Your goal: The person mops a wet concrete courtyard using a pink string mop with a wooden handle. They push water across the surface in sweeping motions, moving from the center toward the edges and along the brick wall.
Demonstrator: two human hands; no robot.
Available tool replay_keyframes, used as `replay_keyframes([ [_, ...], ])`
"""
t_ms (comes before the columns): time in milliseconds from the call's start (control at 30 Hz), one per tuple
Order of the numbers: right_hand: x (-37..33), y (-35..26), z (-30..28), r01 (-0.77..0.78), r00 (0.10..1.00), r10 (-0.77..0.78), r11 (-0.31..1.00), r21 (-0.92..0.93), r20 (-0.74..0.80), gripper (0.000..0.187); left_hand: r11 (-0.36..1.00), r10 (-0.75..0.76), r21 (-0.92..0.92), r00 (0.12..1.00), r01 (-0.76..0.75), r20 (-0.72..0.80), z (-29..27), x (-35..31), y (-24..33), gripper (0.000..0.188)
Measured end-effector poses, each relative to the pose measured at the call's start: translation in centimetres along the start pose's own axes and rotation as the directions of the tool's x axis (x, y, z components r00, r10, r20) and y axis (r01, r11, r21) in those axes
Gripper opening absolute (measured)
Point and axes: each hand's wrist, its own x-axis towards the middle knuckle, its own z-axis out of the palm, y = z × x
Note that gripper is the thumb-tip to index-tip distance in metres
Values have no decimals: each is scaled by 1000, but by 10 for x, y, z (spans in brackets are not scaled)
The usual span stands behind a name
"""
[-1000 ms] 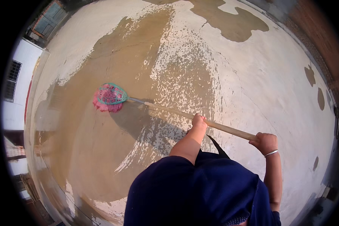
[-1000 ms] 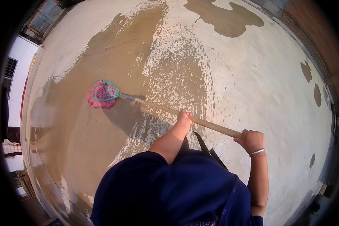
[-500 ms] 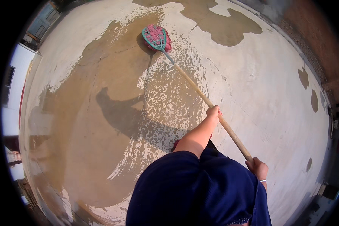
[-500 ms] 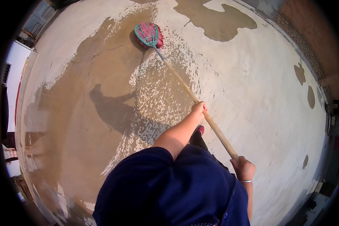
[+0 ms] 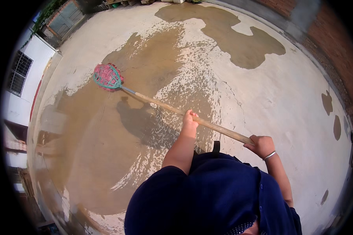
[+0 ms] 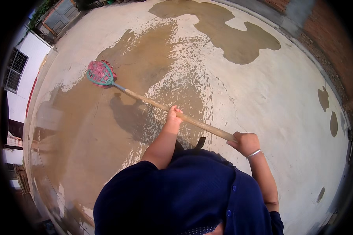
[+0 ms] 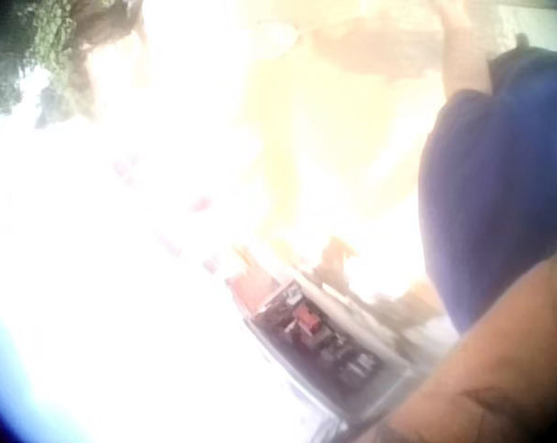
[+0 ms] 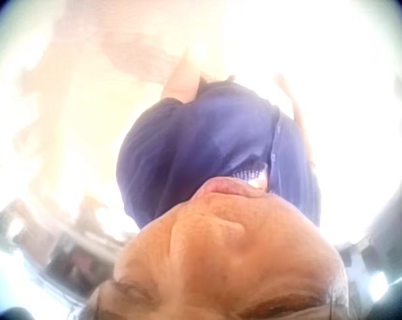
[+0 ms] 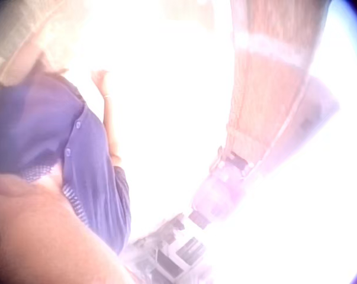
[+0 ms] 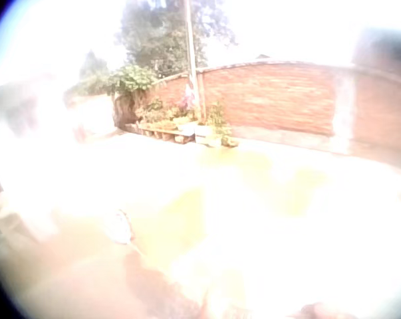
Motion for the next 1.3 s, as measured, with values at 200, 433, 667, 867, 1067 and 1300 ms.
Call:
replay_keyframes([
  [200, 150, -50, -12, 236, 969, -228, 968, -81, 92, 37, 973, 146, -147, 966, -179, -212, -37, 48, 98, 27],
  [433, 285, -128, -24, 320, 937, -296, 940, -114, 188, 37, 951, -23, -299, 940, -85, -340, -67, 136, 202, 23],
  [667, 276, -113, 1, -89, 988, 95, 994, -60, 120, 35, 991, 3, 123, 902, 55, -431, 48, 183, 171, 15],
  [867, 216, -130, -2, -586, 794, 590, 807, -77, 147, 34, 857, -193, 409, 931, 313, -309, 123, 201, 75, 6],
  [1067, 187, -167, 4, -787, 613, 780, 617, 3, 129, 35, 650, -286, 678, 937, 343, -200, 168, 190, 16, 7],
  [1300, 188, -155, 1, -802, 592, 792, 559, 210, 149, 35, 637, -322, 732, 946, 242, -32, 215, 189, 5, 8],
])
